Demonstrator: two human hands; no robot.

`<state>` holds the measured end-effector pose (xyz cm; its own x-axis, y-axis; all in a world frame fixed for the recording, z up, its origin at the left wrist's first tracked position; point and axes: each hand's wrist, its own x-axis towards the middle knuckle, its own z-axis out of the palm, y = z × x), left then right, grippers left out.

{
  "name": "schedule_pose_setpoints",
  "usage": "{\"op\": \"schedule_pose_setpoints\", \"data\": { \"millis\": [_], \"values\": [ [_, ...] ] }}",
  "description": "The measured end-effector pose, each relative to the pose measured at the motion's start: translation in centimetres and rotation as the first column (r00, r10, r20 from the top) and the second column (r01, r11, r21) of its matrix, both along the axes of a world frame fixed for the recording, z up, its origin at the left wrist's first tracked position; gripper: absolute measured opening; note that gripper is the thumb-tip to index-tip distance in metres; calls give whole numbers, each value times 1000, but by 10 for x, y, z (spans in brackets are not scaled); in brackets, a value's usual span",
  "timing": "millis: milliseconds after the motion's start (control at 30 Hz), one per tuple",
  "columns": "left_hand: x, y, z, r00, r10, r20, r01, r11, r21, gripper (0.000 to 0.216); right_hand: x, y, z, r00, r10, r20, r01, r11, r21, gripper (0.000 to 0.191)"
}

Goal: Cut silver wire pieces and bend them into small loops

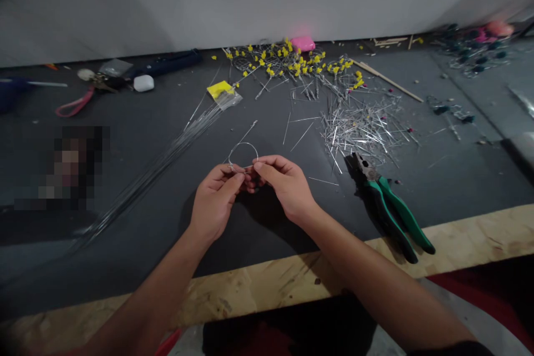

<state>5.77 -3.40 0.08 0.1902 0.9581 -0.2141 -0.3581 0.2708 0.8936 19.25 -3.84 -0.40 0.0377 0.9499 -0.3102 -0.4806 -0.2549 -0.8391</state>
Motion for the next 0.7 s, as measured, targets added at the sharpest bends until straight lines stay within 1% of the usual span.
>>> {"op": "schedule_pose_setpoints", "data": {
  "millis": [67, 200, 367, 700],
  "values": [
    [0, 0, 0, 1000, 5, -27, -4, 1000, 8, 10, 0, 0, 0, 1000, -20, 22, 20, 1000, 8, 11],
    [-3, 3, 0, 999, 43, -22, -42, 998, 36, 25, -1, 0, 1, 997, -42, 63, 41, 999, 24, 8],
    [-7, 6, 1, 995, 70, -64, -68, 997, 31, 20, -1, -1, 2, 993, -42, 107, 39, 999, 31, 8],
    [-8, 5, 2, 995, 54, -86, -51, 998, 35, 21, 0, -1, 3, 973, -43, 225, 33, 998, 48, 10]
  ]
}}
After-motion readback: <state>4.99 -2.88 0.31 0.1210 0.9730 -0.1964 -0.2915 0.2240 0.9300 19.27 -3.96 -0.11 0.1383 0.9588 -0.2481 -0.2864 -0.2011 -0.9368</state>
